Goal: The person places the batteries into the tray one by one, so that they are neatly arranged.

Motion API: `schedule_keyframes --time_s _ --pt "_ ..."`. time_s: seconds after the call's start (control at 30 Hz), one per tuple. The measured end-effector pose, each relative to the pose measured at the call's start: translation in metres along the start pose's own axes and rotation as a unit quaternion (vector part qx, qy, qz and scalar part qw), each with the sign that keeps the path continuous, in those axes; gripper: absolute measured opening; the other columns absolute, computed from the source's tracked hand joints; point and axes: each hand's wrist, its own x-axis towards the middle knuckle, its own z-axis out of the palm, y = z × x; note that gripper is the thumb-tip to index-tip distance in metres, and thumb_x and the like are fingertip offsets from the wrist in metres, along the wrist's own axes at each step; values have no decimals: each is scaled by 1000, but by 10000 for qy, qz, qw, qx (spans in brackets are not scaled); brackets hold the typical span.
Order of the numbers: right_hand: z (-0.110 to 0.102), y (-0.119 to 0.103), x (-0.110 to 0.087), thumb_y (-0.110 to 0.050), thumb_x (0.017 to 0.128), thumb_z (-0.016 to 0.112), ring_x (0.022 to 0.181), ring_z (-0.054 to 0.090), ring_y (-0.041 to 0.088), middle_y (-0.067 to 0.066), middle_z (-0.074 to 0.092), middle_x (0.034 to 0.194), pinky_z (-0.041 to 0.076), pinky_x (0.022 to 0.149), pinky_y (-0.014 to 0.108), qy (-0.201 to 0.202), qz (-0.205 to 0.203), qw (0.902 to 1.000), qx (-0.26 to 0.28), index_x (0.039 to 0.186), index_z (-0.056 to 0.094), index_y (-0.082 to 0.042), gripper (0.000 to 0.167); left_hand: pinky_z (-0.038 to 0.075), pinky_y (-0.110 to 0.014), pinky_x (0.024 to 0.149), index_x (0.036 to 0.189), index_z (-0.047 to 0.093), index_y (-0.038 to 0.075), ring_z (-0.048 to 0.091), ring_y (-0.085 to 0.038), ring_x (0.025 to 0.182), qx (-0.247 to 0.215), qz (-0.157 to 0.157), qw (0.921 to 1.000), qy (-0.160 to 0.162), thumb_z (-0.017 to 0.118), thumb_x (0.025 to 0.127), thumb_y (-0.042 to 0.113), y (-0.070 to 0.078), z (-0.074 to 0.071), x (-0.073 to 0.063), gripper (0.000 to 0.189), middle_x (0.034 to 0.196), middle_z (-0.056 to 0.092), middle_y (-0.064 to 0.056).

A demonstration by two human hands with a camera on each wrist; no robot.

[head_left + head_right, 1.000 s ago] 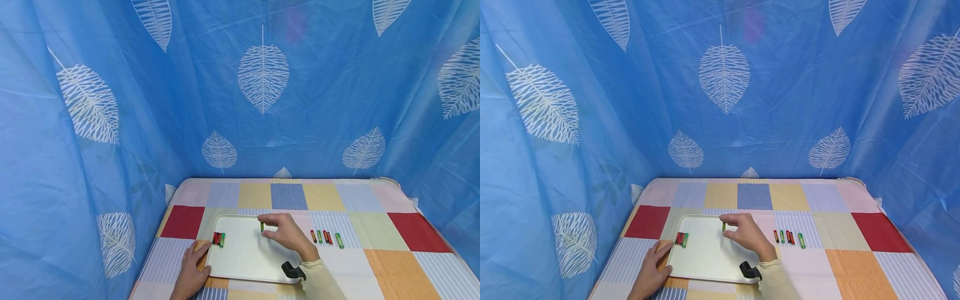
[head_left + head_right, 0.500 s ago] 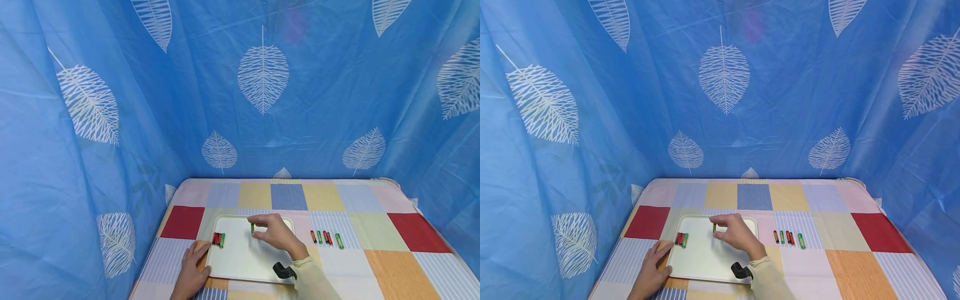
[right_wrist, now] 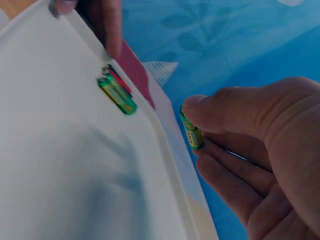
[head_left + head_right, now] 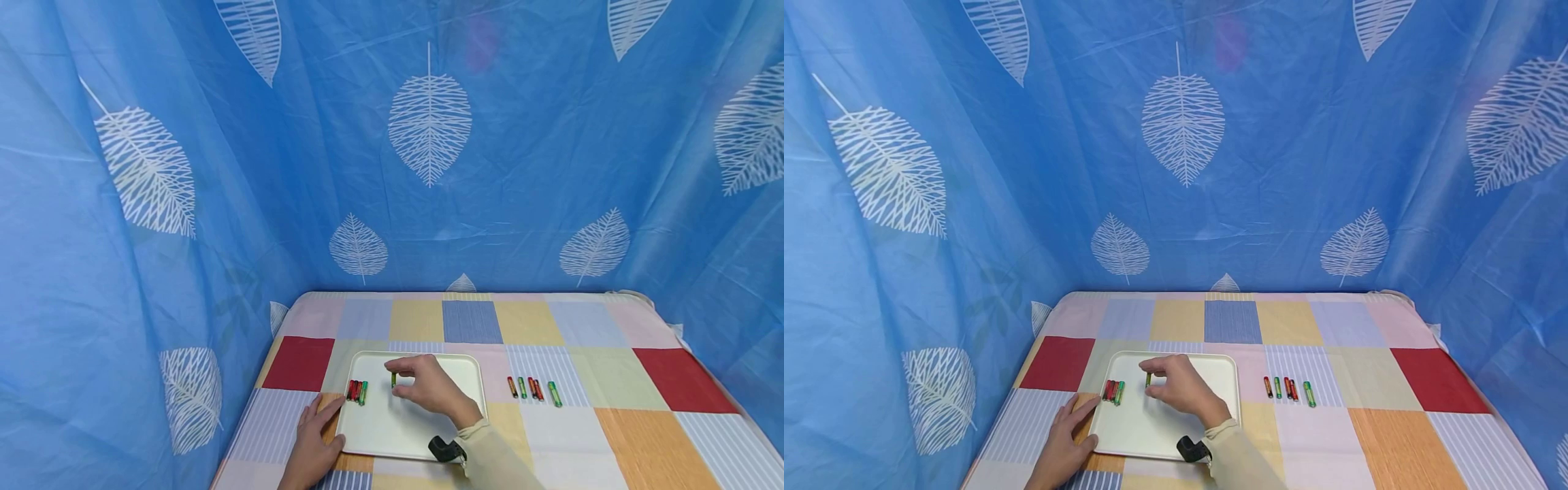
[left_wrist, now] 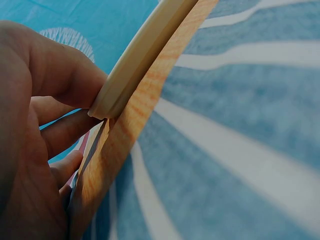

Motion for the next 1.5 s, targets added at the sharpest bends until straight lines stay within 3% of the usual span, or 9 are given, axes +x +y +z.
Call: schedule_keyframes --time_s 0.27,0.8,1.23,1.5 --pt "20 -3 6 -6 91 84 118 79 32 12 79 133 64 104 37 -137 31 9999 -75 136 76 -2 46 12 -79 129 148 70 14 26 -59 160 57 65 10000 -6 78 78 0 1 -2 -1 72 162 49 -33" --pt "55 -2 19 -3 84 84 116 78 16 7 82 125 64 100 32 -105 -159 9973 -715 130 79 -4 46 10 -78 130 148 69 14 25 -58 160 44 39 10000 -70 78 80 0 0 -3 2 70 164 47 -33" --pt "65 -6 26 -3 83 85 117 77 15 8 82 126 63 101 33 90 -182 9908 -1341 129 79 -2 46 9 -81 129 149 68 12 23 -60 160 69 -43 9999 -116 77 81 1 -1 -3 5 69 167 41 -36" --pt "71 -7 26 -6 84 85 120 76 17 7 81 129 63 104 34 174 92 9898 -1410 132 78 -4 48 10 -80 129 148 69 12 23 -61 160 88 -107 9999 -95 77 81 1 -1 -2 4 69 167 39 -36"
